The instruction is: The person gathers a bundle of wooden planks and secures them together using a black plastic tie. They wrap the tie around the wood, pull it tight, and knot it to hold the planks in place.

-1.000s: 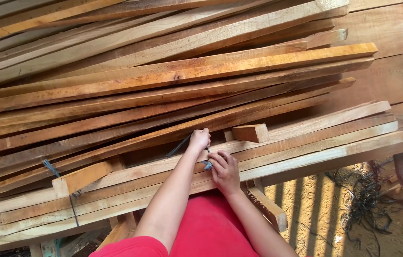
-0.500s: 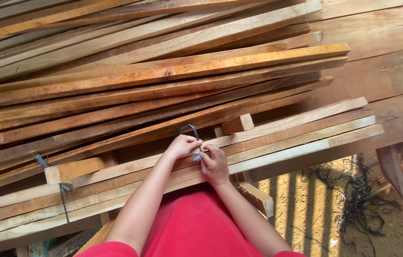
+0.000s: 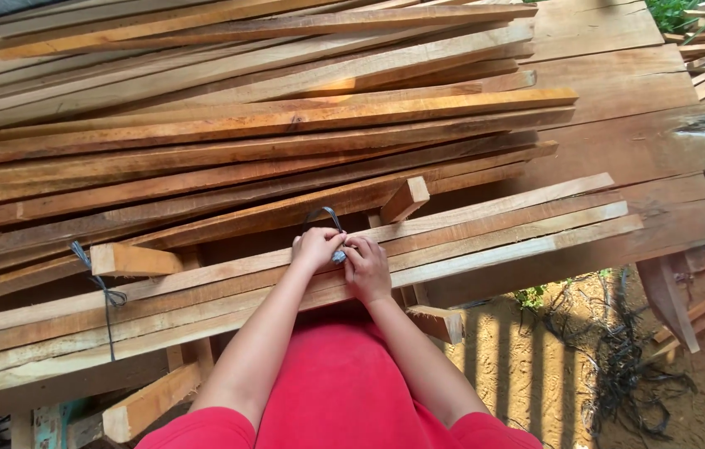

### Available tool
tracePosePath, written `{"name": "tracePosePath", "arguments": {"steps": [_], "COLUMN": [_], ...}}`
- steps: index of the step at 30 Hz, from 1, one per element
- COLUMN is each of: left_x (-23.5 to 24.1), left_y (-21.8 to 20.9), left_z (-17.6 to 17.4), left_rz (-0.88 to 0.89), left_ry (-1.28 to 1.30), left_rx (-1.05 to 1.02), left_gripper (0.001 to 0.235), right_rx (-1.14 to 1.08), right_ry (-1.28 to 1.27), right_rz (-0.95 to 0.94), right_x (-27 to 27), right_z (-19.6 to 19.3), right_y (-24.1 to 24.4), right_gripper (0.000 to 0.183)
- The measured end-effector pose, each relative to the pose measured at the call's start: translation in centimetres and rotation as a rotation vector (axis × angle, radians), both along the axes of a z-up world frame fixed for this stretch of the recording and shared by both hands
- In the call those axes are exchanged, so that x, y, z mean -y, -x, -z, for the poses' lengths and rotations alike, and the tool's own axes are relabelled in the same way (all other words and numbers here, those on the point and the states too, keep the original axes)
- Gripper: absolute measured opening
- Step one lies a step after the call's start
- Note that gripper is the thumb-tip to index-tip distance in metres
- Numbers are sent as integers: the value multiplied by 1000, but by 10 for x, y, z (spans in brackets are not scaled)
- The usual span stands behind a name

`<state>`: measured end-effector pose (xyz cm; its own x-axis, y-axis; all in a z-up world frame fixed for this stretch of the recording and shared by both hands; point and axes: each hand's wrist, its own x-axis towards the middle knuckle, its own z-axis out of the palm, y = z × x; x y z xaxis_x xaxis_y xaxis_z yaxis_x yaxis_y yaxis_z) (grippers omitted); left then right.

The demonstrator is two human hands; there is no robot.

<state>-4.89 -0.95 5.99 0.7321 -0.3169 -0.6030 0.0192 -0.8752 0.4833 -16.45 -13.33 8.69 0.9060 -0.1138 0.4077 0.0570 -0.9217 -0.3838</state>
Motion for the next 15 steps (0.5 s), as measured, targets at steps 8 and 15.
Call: {"name": "tracePosePath", "arguments": {"steps": [8, 15], "left_x": [11, 26], "left_y": [-5, -12], "left_z": [-23, -9], "left_rz": [-110, 15], "left_ry": [-34, -104], "left_rx": [-108, -75], "left_gripper": [30, 30], "right_rx": [-22, -39], "right_ry": [-20, -5], "right_rz": [7, 10], "right_x": [1, -1], "right_z": [5, 2], "right_y": [3, 7], "right_gripper": [18, 18]}}
